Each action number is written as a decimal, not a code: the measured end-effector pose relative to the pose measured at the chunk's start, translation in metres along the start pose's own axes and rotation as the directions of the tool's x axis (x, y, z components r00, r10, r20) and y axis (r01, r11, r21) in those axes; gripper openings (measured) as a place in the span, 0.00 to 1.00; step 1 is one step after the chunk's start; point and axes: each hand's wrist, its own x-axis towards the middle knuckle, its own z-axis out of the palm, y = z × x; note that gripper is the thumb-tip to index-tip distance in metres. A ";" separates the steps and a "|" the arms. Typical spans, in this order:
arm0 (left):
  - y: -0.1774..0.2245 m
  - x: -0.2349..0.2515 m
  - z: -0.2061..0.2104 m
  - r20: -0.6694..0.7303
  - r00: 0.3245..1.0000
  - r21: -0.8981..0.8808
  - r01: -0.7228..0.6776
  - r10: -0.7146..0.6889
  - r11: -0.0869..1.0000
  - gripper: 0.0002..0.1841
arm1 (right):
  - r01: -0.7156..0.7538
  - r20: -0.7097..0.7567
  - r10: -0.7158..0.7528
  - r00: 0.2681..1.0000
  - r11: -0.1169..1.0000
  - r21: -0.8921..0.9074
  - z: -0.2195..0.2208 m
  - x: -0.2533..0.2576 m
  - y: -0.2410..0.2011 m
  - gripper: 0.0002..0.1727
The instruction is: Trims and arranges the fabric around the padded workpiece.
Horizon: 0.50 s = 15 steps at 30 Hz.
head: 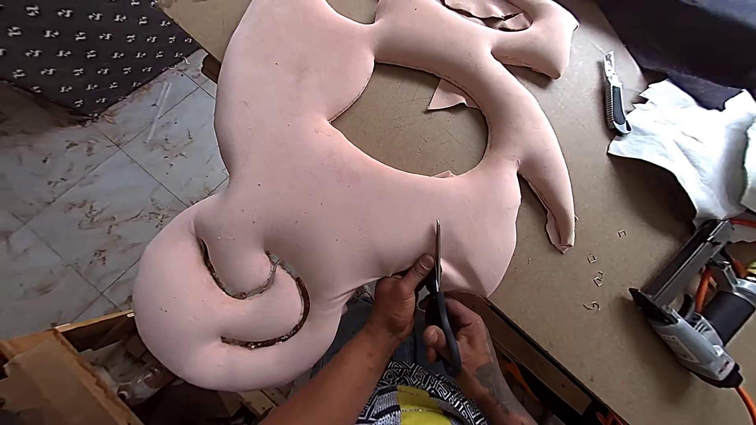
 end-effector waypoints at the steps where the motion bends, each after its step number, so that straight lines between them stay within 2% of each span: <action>1: 0.000 0.000 0.000 0.001 1.000 -0.001 0.003 -0.003 1.000 0.17 | -0.001 -0.007 0.001 1.000 1.000 0.000 0.001 0.000 0.000 0.36; 11: -0.004 0.005 -0.003 -0.036 0.999 0.001 -0.004 0.005 1.000 0.18 | 0.021 -0.025 -0.020 0.999 0.999 0.048 0.010 0.001 0.019 0.31; 13: -0.005 0.006 -0.003 -0.018 0.999 0.005 -0.032 0.032 0.999 0.18 | 0.018 0.044 -0.016 0.999 0.999 -0.043 0.001 -0.009 0.023 0.35; 15: -0.005 0.005 -0.005 0.037 0.998 -0.033 -0.049 0.051 0.998 0.18 | 0.001 0.107 0.025 0.994 0.972 -0.235 -0.018 -0.033 0.011 0.38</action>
